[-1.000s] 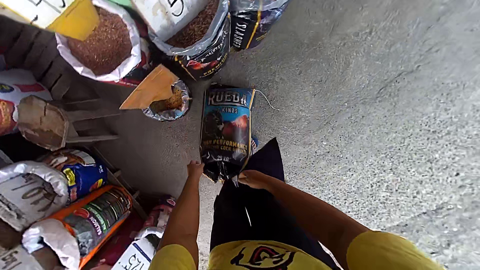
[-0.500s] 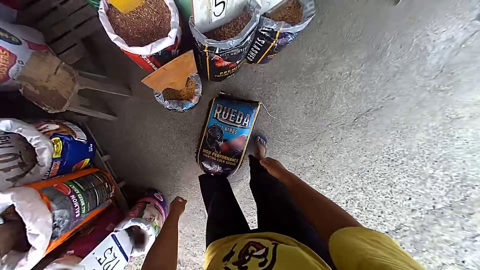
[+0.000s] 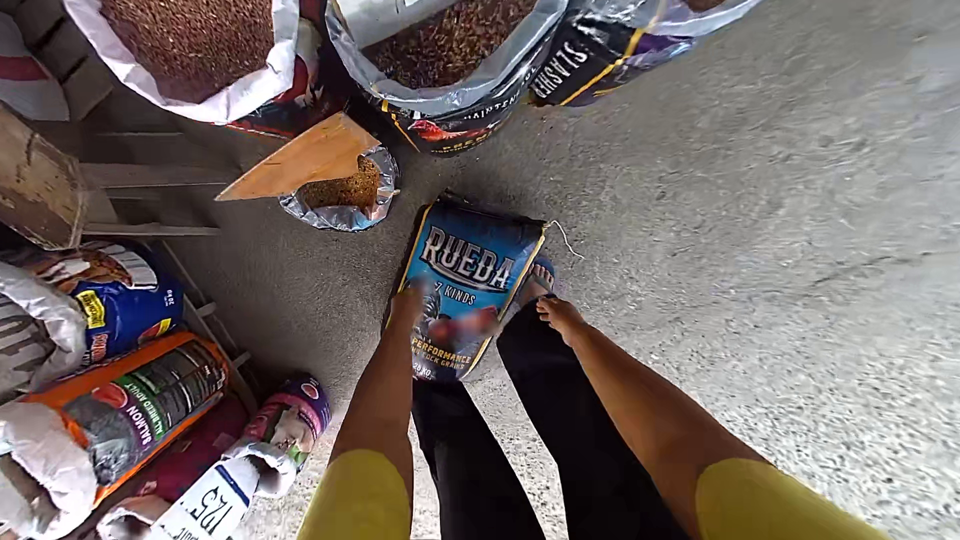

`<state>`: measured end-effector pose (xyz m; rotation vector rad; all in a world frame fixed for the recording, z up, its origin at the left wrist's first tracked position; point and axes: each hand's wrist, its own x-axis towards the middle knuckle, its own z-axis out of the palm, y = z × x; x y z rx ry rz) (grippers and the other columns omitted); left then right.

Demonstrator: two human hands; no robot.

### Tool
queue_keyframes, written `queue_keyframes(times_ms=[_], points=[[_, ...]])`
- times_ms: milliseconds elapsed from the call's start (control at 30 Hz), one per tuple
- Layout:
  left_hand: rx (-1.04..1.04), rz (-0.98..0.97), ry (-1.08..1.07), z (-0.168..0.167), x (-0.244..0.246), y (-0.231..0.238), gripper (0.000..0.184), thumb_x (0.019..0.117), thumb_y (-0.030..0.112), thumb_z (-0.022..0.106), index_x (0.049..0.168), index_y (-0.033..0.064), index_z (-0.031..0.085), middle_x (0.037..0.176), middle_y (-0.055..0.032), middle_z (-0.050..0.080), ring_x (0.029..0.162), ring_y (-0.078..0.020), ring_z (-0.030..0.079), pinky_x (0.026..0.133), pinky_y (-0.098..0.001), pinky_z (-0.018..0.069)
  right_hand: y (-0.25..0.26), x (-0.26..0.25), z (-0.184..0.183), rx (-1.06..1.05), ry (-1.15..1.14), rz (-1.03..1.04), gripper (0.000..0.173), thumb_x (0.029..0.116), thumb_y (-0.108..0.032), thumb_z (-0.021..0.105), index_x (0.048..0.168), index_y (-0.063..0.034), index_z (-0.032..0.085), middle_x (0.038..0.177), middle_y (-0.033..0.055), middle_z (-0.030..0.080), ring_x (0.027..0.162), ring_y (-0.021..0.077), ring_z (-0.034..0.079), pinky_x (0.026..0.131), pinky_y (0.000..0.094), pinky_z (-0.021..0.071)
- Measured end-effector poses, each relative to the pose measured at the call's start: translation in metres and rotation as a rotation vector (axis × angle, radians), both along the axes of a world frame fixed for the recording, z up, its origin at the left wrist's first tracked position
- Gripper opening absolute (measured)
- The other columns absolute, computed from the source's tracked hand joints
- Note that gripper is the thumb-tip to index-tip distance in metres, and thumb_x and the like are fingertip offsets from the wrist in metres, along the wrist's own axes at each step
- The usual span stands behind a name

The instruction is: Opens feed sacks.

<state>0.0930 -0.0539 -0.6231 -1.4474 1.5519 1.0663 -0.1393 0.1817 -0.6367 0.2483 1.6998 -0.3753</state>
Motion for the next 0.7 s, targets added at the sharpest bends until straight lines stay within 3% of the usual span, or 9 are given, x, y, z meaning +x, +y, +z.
queue_keyframes(times_ms=[100, 200, 333, 400, 433, 533, 633, 667, 700], points=[[-0.139, 0.049, 0.134, -0.073, -0.064, -0.037, 0.049, 0.1124, 0.031, 0.039, 0.146, -0.0017, 0.054, 0.149, -0.0270, 0.052, 0.140, -0.0415, 0.049, 0.117, -0.0595, 0.0369, -0.024, -0.035, -0.046, -0.036, 0.029, -0.013, 0.047, 0.1127, -0.028, 0.042, 0.142, 0.0062, 0.053, 0.139, 0.0253, 0.060, 0.128, 0.0333, 0.060, 0.109, 0.0470, 0.0451], [-0.237, 0.062, 0.209, -0.127, -0.109, -0.072, 0.053, 0.1093, 0.030, 0.047, 0.153, -0.0002, 0.044, 0.160, -0.0247, 0.039, 0.148, -0.0393, 0.039, 0.121, -0.0573, 0.0330, -0.041, -0.061, -0.086, -0.092, 0.031, -0.140, 0.049, 0.1123, -0.031, 0.043, 0.148, 0.0024, 0.046, 0.147, 0.0259, 0.053, 0.135, 0.0362, 0.054, 0.112, 0.0512, 0.0426], [-0.181, -0.033, 0.069, -0.170, -0.142, -0.100, 0.057, 0.1059, 0.039, 0.054, 0.141, -0.0057, 0.054, 0.147, -0.0290, 0.052, 0.140, -0.0419, 0.048, 0.116, -0.0594, 0.0389, -0.062, -0.085, -0.126, -0.039, 0.059, -0.252, 0.059, 0.1097, -0.035, 0.050, 0.159, -0.0084, 0.033, 0.160, 0.0204, 0.040, 0.145, 0.0350, 0.042, 0.115, 0.0566, 0.0371], [-0.123, -0.108, -0.010, -0.184, -0.151, -0.109, 0.062, 0.1032, 0.046, 0.057, 0.134, -0.0075, 0.060, 0.142, -0.0314, 0.054, 0.138, -0.0455, 0.050, 0.113, -0.0635, 0.0396, -0.062, -0.092, -0.144, -0.026, 0.087, -0.221, 0.062, 0.1087, -0.032, 0.053, 0.161, -0.0098, 0.029, 0.162, 0.0221, 0.035, 0.146, 0.0386, 0.038, 0.112, 0.0604, 0.0385], [-0.108, -0.137, -0.043, -0.188, -0.156, -0.113, 0.066, 0.1005, 0.052, 0.059, 0.131, -0.0066, 0.062, 0.142, -0.0312, 0.055, 0.137, -0.0468, 0.049, 0.111, -0.0657, 0.0403, -0.061, -0.095, -0.155, -0.035, 0.118, -0.174, 0.059, 0.1075, -0.030, 0.055, 0.158, -0.0072, 0.035, 0.160, 0.0246, 0.036, 0.145, 0.0411, 0.037, 0.112, 0.0622, 0.0379], [-0.095, -0.173, -0.137, -0.194, -0.171, -0.117, 0.088, 0.0912, 0.068, 0.063, 0.138, -0.0060, 0.058, 0.148, -0.0319, 0.049, 0.144, -0.0496, 0.039, 0.111, -0.0713, 0.0357, -0.067, -0.103, -0.172, -0.060, 0.130, -0.181, 0.052, 0.1083, -0.032, 0.054, 0.152, -0.0055, 0.045, 0.156, 0.0209, 0.044, 0.145, 0.0339, 0.041, 0.115, 0.0575, 0.0362], [-0.185, -0.133, -0.137, -0.195, -0.185, -0.112, 0.105, 0.0851, 0.050, 0.080, 0.162, 0.0042, 0.025, 0.145, -0.0294, 0.054, 0.140, -0.0481, 0.046, 0.113, -0.0704, 0.0333, -0.078, -0.107, -0.180, -0.048, 0.096, -0.414, 0.050, 0.1078, -0.034, 0.055, 0.150, -0.0081, 0.047, 0.154, 0.0168, 0.047, 0.142, 0.0288, 0.045, 0.114, 0.0531, 0.0388], [-0.207, -0.142, -0.143, -0.193, -0.192, -0.110, 0.108, 0.0845, 0.042, 0.082, 0.164, 0.0054, 0.019, 0.141, -0.0288, 0.058, 0.136, -0.0474, 0.051, 0.111, -0.0691, 0.0363, -0.082, -0.107, -0.183, -0.037, 0.099, -0.477, 0.048, 0.1074, -0.033, 0.056, 0.148, -0.0085, 0.049, 0.150, 0.0157, 0.050, 0.138, 0.0273, 0.049, 0.111, 0.0511, 0.0430], [-0.213, -0.159, -0.155, -0.190, -0.197, -0.110, 0.101, 0.0863, 0.037, 0.081, 0.162, 0.0020, 0.024, 0.140, -0.0291, 0.059, 0.133, -0.0472, 0.054, 0.110, -0.0686, 0.0387, -0.085, -0.106, -0.186, -0.026, 0.110, -0.503, 0.047, 0.1067, -0.033, 0.057, 0.146, -0.0077, 0.050, 0.147, 0.0156, 0.053, 0.135, 0.0269, 0.052, 0.109, 0.0505, 0.0457]])
